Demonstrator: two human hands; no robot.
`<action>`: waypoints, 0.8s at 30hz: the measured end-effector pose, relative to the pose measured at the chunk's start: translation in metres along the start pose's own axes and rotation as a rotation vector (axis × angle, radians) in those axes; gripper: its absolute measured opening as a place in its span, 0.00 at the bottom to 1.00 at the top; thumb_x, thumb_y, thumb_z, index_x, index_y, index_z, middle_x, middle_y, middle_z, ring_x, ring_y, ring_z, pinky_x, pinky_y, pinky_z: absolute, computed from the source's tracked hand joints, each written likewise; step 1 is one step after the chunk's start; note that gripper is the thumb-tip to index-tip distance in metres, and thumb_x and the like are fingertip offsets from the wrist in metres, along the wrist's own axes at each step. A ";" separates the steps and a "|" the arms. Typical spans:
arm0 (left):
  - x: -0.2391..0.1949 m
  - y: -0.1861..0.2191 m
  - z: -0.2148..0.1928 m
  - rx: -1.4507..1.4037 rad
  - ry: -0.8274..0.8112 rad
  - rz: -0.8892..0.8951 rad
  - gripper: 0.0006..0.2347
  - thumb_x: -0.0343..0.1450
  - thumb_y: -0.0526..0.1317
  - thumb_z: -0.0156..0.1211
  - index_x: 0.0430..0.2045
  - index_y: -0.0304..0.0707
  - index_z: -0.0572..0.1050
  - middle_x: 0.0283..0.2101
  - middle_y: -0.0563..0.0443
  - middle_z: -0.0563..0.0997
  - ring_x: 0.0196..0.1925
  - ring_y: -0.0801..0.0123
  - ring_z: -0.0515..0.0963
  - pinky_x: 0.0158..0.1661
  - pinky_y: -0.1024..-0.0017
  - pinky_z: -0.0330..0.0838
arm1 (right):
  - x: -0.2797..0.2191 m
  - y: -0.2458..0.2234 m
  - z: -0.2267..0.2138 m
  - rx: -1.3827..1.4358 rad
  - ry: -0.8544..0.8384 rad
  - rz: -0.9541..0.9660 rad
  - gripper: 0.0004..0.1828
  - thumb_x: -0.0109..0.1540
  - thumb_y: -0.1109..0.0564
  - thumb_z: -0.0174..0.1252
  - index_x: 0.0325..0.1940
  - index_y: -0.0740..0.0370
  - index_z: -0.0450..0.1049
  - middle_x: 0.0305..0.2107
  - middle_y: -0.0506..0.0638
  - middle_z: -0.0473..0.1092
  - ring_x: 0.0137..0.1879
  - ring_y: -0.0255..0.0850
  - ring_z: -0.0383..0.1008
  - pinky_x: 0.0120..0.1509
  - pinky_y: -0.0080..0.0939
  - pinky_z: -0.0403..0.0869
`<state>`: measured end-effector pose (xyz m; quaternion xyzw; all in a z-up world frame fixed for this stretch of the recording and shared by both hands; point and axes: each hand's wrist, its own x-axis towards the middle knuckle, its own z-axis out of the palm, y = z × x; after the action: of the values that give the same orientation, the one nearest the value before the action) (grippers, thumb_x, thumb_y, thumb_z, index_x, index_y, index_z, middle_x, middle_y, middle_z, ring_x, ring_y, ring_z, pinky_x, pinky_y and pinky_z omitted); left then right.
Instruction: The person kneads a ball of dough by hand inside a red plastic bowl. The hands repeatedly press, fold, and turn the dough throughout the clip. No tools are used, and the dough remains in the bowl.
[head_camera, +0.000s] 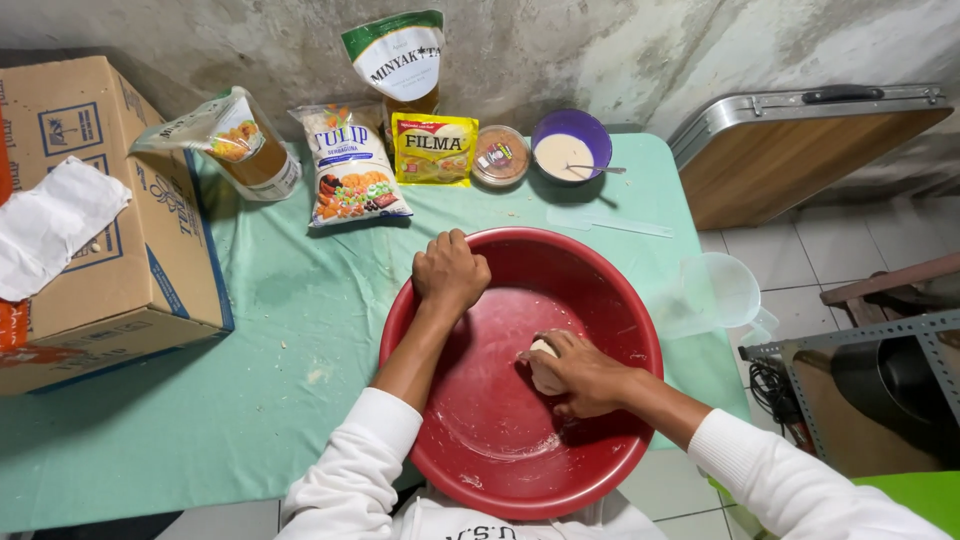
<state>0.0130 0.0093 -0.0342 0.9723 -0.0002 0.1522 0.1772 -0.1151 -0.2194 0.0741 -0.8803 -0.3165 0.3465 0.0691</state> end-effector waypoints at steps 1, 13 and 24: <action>0.000 0.001 -0.001 -0.001 -0.003 -0.005 0.15 0.61 0.45 0.50 0.34 0.37 0.74 0.32 0.44 0.77 0.37 0.46 0.82 0.36 0.48 0.73 | 0.008 0.003 0.006 0.000 -0.006 -0.001 0.45 0.53 0.49 0.72 0.69 0.50 0.57 0.68 0.60 0.51 0.78 0.64 0.46 0.75 0.63 0.59; 0.000 0.009 -0.017 -0.025 -0.114 -0.042 0.17 0.61 0.43 0.51 0.38 0.32 0.75 0.34 0.40 0.78 0.38 0.42 0.82 0.38 0.48 0.71 | 0.126 0.003 0.060 -0.517 0.437 -0.253 0.32 0.65 0.32 0.41 0.48 0.63 0.68 0.31 0.58 0.66 0.31 0.60 0.78 0.25 0.54 0.75; 0.000 0.012 -0.020 -0.021 -0.096 -0.055 0.17 0.61 0.43 0.51 0.38 0.32 0.74 0.34 0.40 0.77 0.39 0.43 0.82 0.38 0.48 0.71 | 0.221 -0.031 0.070 -0.695 0.350 -0.242 0.21 0.59 0.45 0.45 0.31 0.62 0.77 0.22 0.59 0.70 0.27 0.60 0.74 0.23 0.61 0.69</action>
<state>0.0068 0.0046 -0.0120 0.9763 0.0164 0.1002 0.1911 -0.0532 -0.0680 -0.0933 -0.8534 -0.4994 0.0534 -0.1396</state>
